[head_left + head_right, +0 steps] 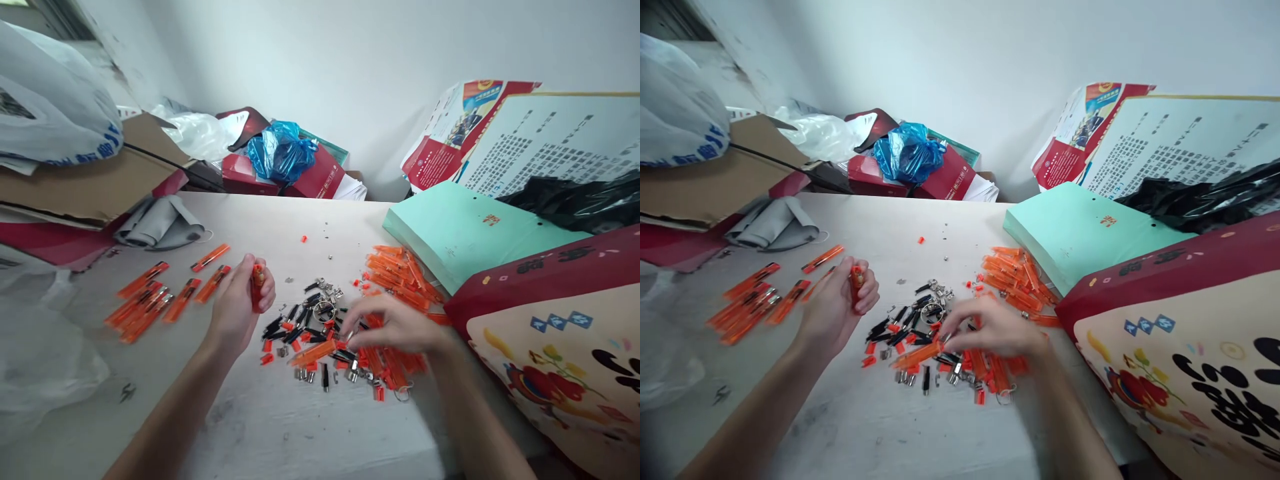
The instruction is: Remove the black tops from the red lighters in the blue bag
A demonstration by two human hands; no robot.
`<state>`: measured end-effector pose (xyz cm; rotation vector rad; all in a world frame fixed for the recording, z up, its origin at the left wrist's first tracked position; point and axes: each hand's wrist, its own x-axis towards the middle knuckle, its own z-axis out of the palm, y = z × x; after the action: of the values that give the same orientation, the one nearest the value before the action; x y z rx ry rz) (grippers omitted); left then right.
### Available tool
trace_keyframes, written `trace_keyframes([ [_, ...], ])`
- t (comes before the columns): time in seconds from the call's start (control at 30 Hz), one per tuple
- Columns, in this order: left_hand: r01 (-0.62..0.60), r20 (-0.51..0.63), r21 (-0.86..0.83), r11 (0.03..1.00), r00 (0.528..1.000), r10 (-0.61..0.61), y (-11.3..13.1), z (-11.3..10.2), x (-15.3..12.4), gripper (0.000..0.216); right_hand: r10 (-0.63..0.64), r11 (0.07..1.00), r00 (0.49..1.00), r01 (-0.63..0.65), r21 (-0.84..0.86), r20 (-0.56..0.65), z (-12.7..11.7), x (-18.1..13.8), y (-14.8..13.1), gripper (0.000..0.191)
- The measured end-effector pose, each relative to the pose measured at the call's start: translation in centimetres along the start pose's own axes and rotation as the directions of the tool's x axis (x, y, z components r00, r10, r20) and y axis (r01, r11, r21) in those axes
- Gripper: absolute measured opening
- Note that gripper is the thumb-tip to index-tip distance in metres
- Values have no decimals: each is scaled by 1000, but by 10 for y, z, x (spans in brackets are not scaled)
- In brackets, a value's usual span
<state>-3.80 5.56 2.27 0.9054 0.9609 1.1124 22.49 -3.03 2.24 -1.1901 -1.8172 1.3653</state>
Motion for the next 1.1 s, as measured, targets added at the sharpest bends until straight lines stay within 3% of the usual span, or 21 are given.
trace_keyframes([
  [0.03,-7,0,-1,1000,1000,7,1,0,-1,34,33,999,975,-39,-24,-220,-6,-2,6,18],
  [0.07,-13,1,-2,1000,1000,13,2,1,-2,34,48,995,867,-85,-51,-495,-12,-2,12,20],
  [0.1,-16,4,0,1000,1000,16,2,2,-2,34,24,992,662,-109,-65,-749,-14,0,16,23],
  [0.13,-15,9,4,1000,1000,14,1,4,-3,33,0,992,566,-105,-71,-824,-13,4,18,25],
  [0.17,-11,15,9,1000,1000,11,1,5,-4,32,-11,993,559,-88,-73,-829,-9,8,16,24],
  [0.2,-5,24,15,1000,1000,4,-1,7,-5,32,-29,996,605,-48,-73,-796,-1,12,12,20],
  [0.23,3,33,23,1000,999,-4,-2,8,-6,32,-56,998,748,30,-51,-662,8,15,6,15],
  [0.27,10,43,30,1000,999,-11,-3,9,-7,31,-82,996,893,87,-9,-442,17,16,0,12],
  [0.3,12,49,36,999,999,-14,-4,10,-8,31,-85,994,977,98,55,-198,24,15,-5,10],
  [0.33,12,54,41,999,998,-14,-5,10,-9,31,-71,991,997,72,114,-16,28,12,-8,11],
  [0.37,11,59,47,999,998,-13,-6,10,-10,30,-41,989,999,41,142,-3,28,9,-9,14],
  [0.4,10,63,54,999,998,-14,-6,9,-10,30,-13,991,996,26,133,-93,25,4,-7,16],
  [0.43,11,68,60,998,998,-15,-7,9,-11,29,10,995,971,15,102,-239,19,0,-3,17],
  [0.47,14,73,68,998,997,-19,-7,9,-12,29,30,995,911,10,97,-410,11,-3,3,19],
  [0.53,23,84,80,997,996,-30,-8,9,-12,28,81,988,697,40,151,-713,-4,-6,14,25],
  [0.6,30,96,89,996,995,-38,-10,9,-13,29,124,973,498,107,202,-858,-14,-6,23,30],
  [0.63,33,102,93,995,994,-42,-10,10,-13,30,135,966,445,138,217,-885,-17,-5,25,31],
  [0.7,36,117,99,994,992,-47,-11,11,-14,32,137,956,410,182,228,-902,-18,-4,27,32],
  [1.1,37,220,200,979,972,-82,-18,8,-14,32,124,945,423,226,237,-897,-11,-1,29,25],
])
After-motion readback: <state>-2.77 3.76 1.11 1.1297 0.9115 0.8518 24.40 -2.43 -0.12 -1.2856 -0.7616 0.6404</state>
